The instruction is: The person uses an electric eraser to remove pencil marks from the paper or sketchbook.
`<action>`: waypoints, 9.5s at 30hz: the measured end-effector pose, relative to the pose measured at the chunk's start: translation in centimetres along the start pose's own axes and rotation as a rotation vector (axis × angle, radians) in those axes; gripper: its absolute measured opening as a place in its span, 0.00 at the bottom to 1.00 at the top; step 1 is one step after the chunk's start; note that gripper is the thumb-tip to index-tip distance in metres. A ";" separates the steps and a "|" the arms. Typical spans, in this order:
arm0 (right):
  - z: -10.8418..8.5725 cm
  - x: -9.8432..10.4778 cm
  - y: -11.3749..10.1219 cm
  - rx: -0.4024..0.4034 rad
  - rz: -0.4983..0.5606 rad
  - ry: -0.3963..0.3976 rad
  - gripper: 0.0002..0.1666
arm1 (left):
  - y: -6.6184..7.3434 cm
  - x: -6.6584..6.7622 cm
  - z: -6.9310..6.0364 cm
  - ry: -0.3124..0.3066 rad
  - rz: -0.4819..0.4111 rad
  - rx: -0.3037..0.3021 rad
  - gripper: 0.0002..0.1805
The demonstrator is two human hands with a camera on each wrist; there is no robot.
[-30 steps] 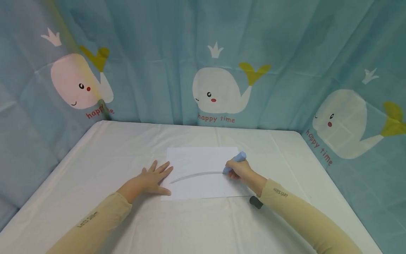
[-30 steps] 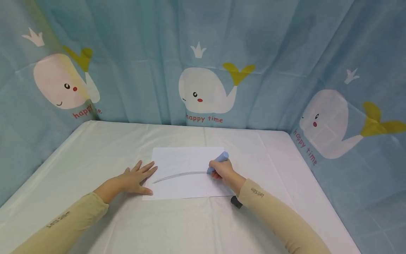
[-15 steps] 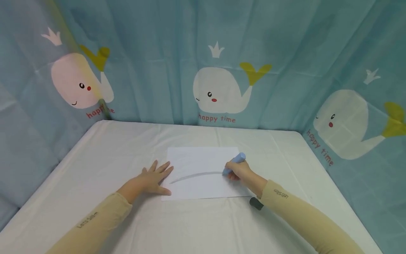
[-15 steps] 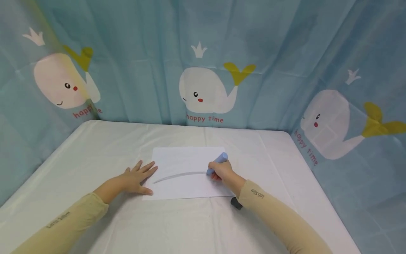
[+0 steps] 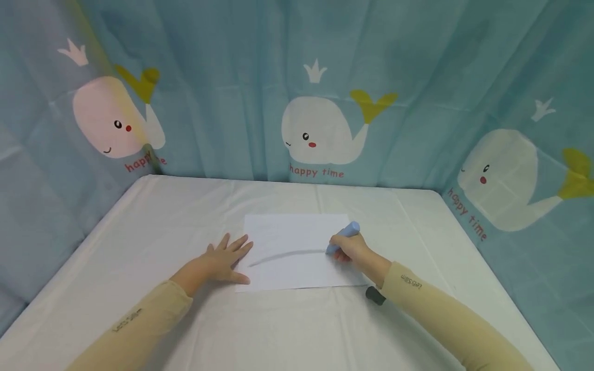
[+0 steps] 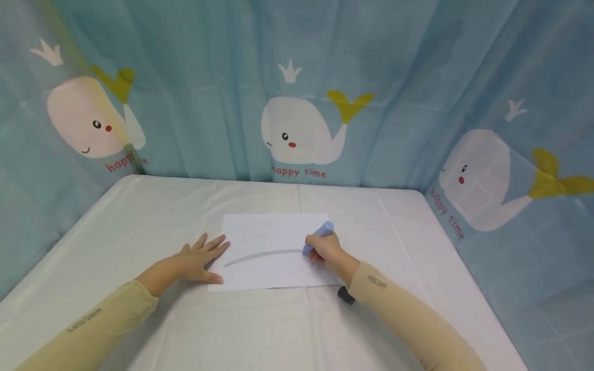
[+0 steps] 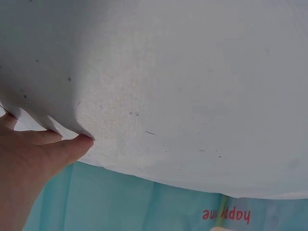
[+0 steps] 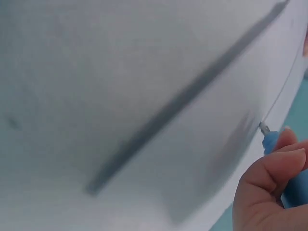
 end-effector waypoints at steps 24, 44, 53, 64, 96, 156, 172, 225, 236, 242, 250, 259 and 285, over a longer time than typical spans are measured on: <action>0.4 -0.1 0.2 0.006 0.028 0.010 0.15 | 0.1 -0.2 0.2 0.002 -0.002 -0.008 0.56; 0.0 -0.3 0.1 0.006 0.021 0.006 0.15 | 0.0 -0.2 0.4 0.009 0.015 -0.006 0.56; -0.1 -0.4 -0.1 0.011 0.020 0.007 0.16 | 0.0 0.0 0.2 0.007 0.010 -0.001 0.56; 0.1 0.2 -0.4 0.036 0.042 -0.041 0.14 | -0.1 -0.3 0.4 0.012 0.011 -0.001 0.56; 0.4 -0.1 0.0 -0.001 -0.047 -0.012 0.21 | 0.1 -0.2 0.4 0.012 -0.002 0.004 0.56; 0.5 -0.7 -0.2 -0.013 -0.019 -0.005 0.19 | -0.1 -0.1 0.2 0.019 0.016 0.006 0.56; 0.6 -0.7 -0.3 -0.020 -0.005 0.019 0.20 | 0.0 -0.3 0.4 0.017 0.017 -0.002 0.56; 0.3 -1.4 -0.3 -0.013 0.016 -0.005 0.20 | -0.3 -0.5 0.6 0.017 -0.001 0.007 0.57; 0.2 -1.8 -0.1 -0.004 0.012 -0.013 0.19 | -0.3 -0.4 0.4 0.021 -0.005 -0.003 0.56; 0.2 -1.8 -0.5 -0.001 0.027 -0.017 0.20 | -0.5 -0.6 0.6 0.019 0.006 0.000 0.57; 0.6 -1.7 -0.5 -0.019 0.018 -0.023 0.22 | -0.4 -0.7 0.6 0.013 -0.001 -0.007 0.57; 0.9 -1.5 -0.4 -0.009 0.020 -0.004 0.24 | -0.3 -0.4 0.9 0.022 0.014 -0.005 0.57; 0.5 -1.5 -0.2 0.013 0.009 -0.002 0.21 | 0.0 -0.3 0.5 0.018 0.003 -0.001 0.56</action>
Point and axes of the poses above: each hand's wrist, its own z-axis towards the middle knuckle, its own x-axis out of the back of the hand, y = z × x, the point moved 5 cm from there along z, towards the middle knuckle, and after that the axes turned 12 degrees about x, right-handed, at the moved point
